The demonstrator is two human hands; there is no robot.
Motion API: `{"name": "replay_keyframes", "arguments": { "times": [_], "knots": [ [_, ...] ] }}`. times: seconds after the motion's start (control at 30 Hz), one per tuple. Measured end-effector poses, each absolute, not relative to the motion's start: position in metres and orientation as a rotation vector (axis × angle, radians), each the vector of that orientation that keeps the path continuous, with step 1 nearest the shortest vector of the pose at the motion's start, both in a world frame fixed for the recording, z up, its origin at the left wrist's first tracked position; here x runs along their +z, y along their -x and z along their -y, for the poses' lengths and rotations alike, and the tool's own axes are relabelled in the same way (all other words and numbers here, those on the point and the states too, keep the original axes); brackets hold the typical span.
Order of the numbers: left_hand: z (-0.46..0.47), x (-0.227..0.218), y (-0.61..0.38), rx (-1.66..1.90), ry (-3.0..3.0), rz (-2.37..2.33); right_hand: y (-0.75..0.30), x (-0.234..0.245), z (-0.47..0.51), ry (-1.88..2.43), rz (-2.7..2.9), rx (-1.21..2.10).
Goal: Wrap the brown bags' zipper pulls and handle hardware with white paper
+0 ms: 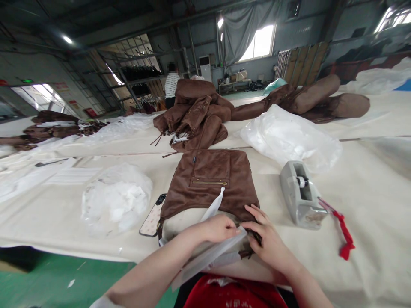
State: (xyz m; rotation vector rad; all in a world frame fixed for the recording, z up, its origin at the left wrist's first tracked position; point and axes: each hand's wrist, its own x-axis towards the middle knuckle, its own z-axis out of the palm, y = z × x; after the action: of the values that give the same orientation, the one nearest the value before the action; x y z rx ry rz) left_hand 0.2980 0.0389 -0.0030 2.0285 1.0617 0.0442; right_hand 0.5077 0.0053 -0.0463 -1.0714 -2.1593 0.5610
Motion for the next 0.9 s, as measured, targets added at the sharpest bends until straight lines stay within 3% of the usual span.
{"name": "replay_keyframes", "arguments": {
  "times": [0.47,0.7,0.9],
  "knots": [
    [-0.032,0.005,-0.325,-0.016,-2.205,-1.386,-0.512,-0.046,-0.003,1.057,2.124,0.643],
    [-0.024,-0.006,-0.334,0.144,-2.067,-1.445,-0.514,-0.034,0.017,1.244,1.873,0.480],
    [-0.026,-0.010,-0.337,0.300,-1.882,-1.436,-0.507,-0.031,0.032,1.583,1.842,0.831]
  ]
}}
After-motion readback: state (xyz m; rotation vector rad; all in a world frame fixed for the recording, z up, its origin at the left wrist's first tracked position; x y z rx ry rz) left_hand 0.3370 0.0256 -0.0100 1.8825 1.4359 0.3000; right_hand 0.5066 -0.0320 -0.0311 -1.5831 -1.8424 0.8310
